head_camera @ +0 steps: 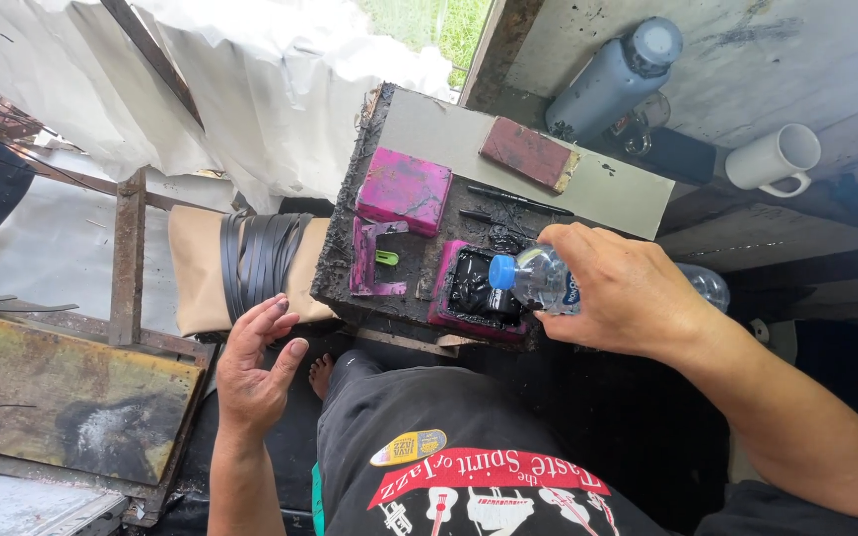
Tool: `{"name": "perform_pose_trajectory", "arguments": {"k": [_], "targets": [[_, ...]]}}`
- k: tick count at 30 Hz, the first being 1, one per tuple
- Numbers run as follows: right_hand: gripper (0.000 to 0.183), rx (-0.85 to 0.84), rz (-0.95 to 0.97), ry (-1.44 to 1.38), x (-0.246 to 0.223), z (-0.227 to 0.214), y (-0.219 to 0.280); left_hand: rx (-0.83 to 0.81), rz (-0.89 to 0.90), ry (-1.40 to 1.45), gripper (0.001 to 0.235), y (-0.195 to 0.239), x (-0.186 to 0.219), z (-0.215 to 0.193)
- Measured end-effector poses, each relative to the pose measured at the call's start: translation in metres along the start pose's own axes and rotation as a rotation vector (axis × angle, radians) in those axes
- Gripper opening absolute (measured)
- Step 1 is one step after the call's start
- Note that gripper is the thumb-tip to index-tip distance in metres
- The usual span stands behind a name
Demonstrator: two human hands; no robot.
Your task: Applying dye or edge paint to a small leather component using a manual applicator tool.
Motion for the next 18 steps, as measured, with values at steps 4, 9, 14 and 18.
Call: {"name": "perform_pose_trajectory", "arguments": {"k": [4, 9, 14, 18], "targets": [[0.080, 0.013, 0.070, -0.217, 0.009, -0.009, 0.007, 0.002, -0.003, -0.003, 0.051, -0.001, 0.000, -0.001], [0.080, 0.144, 0.109, -0.548, 0.020, -0.026, 0.009, 0.010, 0.004, -0.002, 0.051, -0.003, -0.001, 0.000], [0.076, 0.332, 0.105, -0.581, 0.048, -0.070, 0.016, -0.024, 0.114, -0.076, 0.050, -0.002, 0.006, 0.001], [0.071, 0.641, 0.032, -0.448, 0.056, -0.115, 0.015, -0.024, 0.083, -0.086, 0.050, -0.004, 0.004, 0.000]]}}
Point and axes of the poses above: each hand's wrist, its own y-axis away from the middle knuckle, its own z-axis out of the palm, x = y × z, the point moved 8 cm from there along -y, towards the middle knuckle, and after that the axes turned 2 degrees about -x, right-handed, at the moved point
